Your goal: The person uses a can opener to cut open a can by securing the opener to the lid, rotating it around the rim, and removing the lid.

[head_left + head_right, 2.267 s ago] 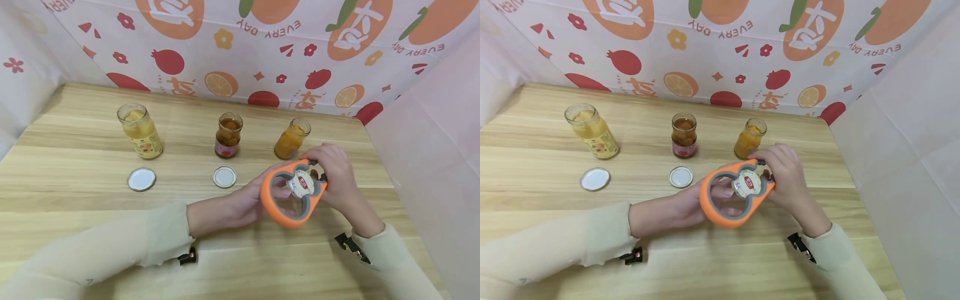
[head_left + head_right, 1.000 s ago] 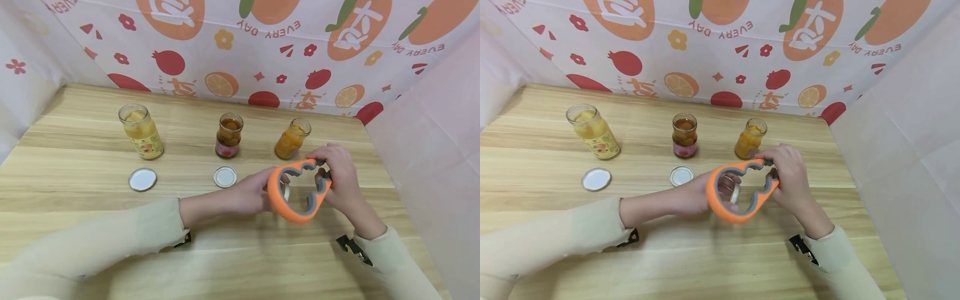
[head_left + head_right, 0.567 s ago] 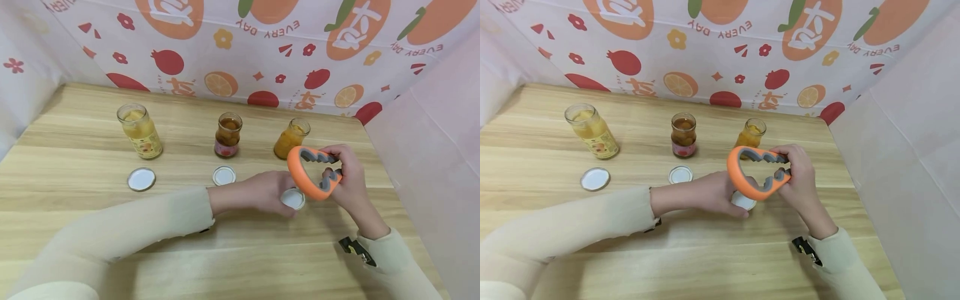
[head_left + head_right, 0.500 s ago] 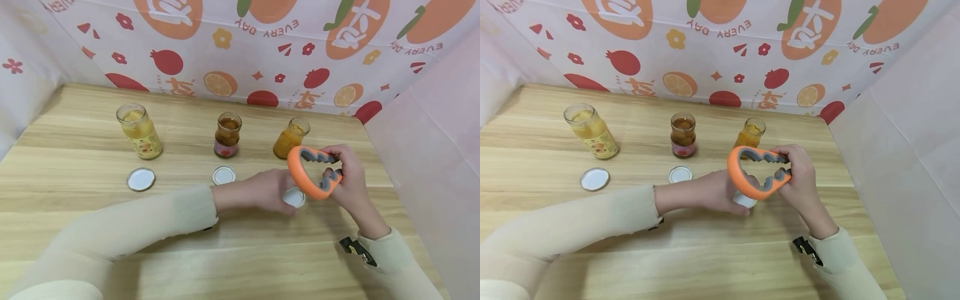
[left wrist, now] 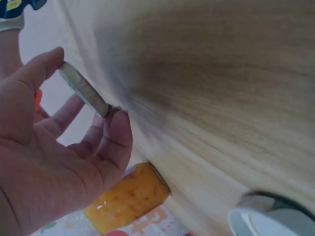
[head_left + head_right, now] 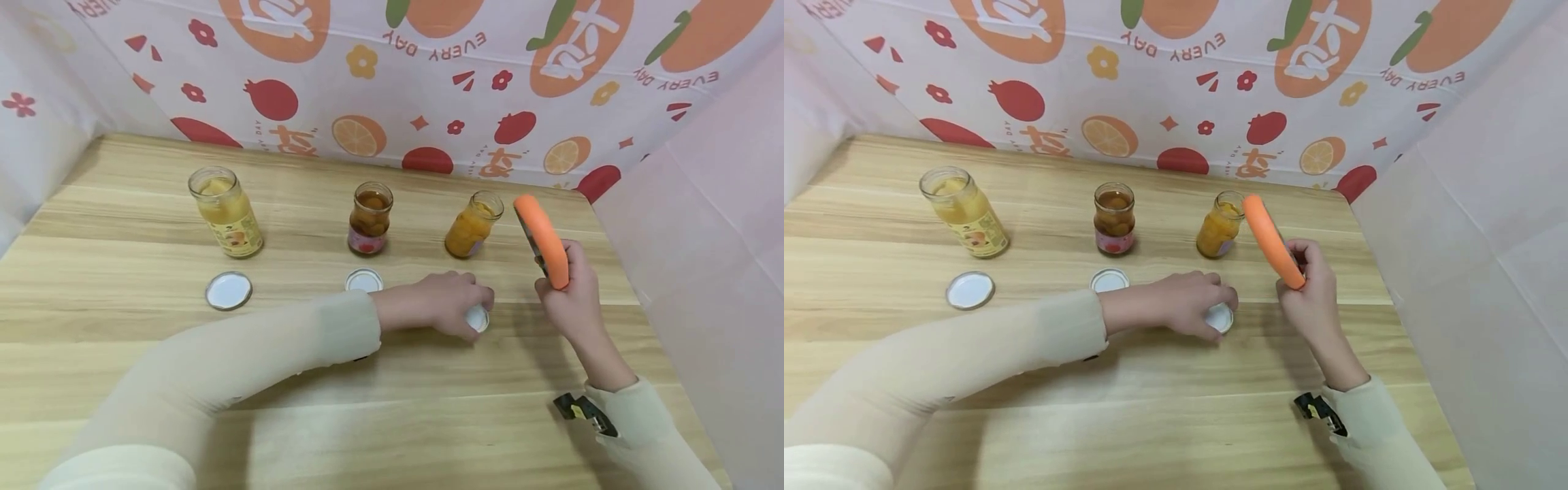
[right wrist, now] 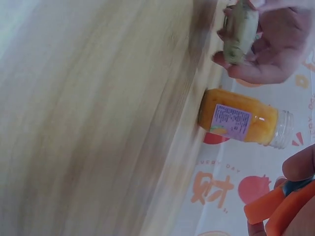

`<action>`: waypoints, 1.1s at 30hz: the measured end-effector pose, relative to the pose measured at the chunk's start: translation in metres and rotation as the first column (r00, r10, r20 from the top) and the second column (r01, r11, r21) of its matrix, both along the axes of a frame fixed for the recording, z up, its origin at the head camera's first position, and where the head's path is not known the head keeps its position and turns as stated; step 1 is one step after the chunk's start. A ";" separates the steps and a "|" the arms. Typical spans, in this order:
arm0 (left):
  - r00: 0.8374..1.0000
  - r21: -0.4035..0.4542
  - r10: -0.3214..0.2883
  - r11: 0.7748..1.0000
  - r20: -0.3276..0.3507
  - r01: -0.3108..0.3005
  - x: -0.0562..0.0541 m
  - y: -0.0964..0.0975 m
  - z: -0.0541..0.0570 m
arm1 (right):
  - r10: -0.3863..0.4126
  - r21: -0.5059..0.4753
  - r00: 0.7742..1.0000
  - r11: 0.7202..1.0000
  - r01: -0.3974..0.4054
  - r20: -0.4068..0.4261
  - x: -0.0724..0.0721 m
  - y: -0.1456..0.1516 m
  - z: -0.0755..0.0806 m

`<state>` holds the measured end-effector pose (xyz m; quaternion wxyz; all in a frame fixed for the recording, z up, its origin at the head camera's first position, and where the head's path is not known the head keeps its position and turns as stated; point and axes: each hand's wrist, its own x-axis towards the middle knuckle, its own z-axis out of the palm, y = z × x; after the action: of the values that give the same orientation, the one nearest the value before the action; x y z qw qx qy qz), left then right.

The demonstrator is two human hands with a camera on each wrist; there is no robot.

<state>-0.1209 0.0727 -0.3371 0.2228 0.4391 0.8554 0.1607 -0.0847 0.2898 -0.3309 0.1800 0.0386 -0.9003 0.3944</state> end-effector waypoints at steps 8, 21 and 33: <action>0.996 -0.060 -0.026 0.998 -0.085 0.021 0.003 0.011 -0.007 | -0.019 -0.030 0.996 0.999 0.022 0.090 -0.002 0.006 -0.003; 0.976 -0.107 -0.054 0.994 -0.213 0.032 0.006 0.017 -0.014 | -0.023 -0.083 0.995 0.996 0.031 0.100 -0.001 0.009 -0.004; 0.961 0.003 -0.100 0.995 -0.257 0.104 0.036 -0.007 0.014 | -0.021 -0.083 0.990 0.996 0.033 0.137 0.000 0.017 -0.002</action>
<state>-0.0845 0.0660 -0.3231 0.1148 0.5015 0.8519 0.0981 -0.0851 0.3064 -0.3332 0.1251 -0.0082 -0.8933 0.4316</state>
